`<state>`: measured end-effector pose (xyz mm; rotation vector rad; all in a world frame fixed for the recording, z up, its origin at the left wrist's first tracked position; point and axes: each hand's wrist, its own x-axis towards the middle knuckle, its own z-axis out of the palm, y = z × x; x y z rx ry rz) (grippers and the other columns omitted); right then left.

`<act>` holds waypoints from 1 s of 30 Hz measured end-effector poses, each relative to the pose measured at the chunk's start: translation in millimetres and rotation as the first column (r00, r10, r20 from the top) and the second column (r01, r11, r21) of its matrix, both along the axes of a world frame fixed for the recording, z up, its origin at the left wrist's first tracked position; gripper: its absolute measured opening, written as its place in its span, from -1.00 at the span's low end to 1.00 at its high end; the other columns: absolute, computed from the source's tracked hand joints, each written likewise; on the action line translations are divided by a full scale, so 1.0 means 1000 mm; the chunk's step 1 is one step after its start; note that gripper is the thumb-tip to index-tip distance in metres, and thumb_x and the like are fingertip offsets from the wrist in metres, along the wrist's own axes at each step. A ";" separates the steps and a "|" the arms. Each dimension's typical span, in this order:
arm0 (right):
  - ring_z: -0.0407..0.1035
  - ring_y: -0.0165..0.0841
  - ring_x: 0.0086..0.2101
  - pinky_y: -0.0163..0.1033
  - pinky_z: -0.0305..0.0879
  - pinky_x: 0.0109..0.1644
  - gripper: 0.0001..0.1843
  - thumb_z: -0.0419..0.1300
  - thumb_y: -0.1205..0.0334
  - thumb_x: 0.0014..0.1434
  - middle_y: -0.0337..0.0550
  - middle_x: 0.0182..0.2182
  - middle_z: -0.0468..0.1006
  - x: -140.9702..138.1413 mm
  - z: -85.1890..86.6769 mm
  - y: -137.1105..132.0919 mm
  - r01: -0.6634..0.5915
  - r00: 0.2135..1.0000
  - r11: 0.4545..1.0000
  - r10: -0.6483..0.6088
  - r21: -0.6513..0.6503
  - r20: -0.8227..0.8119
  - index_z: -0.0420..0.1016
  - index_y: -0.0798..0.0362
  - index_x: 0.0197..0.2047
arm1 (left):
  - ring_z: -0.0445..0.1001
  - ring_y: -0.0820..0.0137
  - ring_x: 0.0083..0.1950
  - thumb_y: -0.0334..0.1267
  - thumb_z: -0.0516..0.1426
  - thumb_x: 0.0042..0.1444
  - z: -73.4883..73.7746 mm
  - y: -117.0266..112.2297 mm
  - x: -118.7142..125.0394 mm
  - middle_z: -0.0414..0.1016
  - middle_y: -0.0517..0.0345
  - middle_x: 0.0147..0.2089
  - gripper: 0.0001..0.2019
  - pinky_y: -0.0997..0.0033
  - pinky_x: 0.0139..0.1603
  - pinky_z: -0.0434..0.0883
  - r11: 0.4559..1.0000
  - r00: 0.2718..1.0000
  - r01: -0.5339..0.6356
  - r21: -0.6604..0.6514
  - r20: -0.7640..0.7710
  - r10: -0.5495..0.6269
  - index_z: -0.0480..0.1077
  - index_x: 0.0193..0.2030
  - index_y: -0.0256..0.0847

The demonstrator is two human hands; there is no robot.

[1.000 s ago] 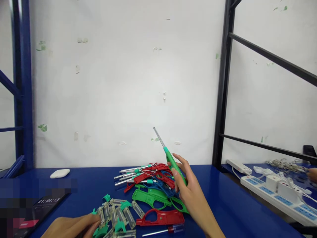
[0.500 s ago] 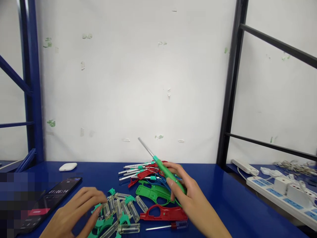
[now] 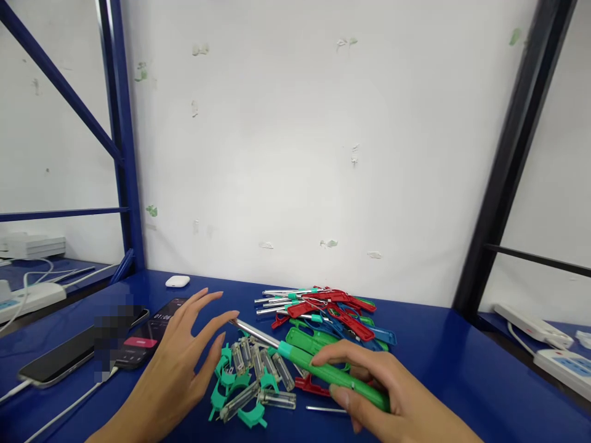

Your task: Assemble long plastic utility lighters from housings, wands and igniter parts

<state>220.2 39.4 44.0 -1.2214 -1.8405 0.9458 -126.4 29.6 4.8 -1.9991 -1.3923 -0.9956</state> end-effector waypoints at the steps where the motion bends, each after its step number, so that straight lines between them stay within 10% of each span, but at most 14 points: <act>1: 0.54 -0.16 -0.42 -0.05 0.61 -0.20 -0.62 0.47 -0.15 0.08 -0.16 -0.23 0.70 0.002 -0.001 0.001 0.007 1.000 1.000 -0.007 -0.004 -0.008 0.73 -0.34 -0.02 | 0.10 -0.10 0.56 -0.41 0.02 0.41 0.000 0.000 0.000 0.23 -0.15 0.44 -0.59 -0.43 0.35 0.39 1.000 1.000 0.007 0.000 0.002 -0.007 0.37 0.31 -0.02; 11: 0.52 -0.11 -0.34 0.03 0.55 -0.07 -0.45 0.31 -0.34 0.17 -0.10 -0.17 0.66 0.017 -0.022 0.012 -0.025 0.997 0.999 0.028 -0.041 0.078 0.63 -0.36 0.15 | 0.11 -0.08 0.56 -0.44 0.01 0.39 0.001 -0.002 0.001 0.25 -0.13 0.42 -0.56 -0.39 0.35 0.40 1.000 1.000 0.025 -0.019 0.010 -0.025 0.37 0.32 -0.01; 30: 0.56 -0.18 -0.31 -0.09 0.56 -0.07 -0.48 0.28 -0.29 0.26 -0.13 -0.13 0.69 0.022 -0.008 0.007 -0.068 0.993 0.995 0.074 -0.074 0.090 0.59 -0.28 0.19 | 0.22 -0.11 0.48 -0.37 0.06 0.45 -0.002 0.005 -0.003 0.33 -0.16 0.32 -0.74 -0.33 0.25 0.46 0.998 0.998 0.048 0.042 -0.037 -0.047 0.42 0.18 -0.07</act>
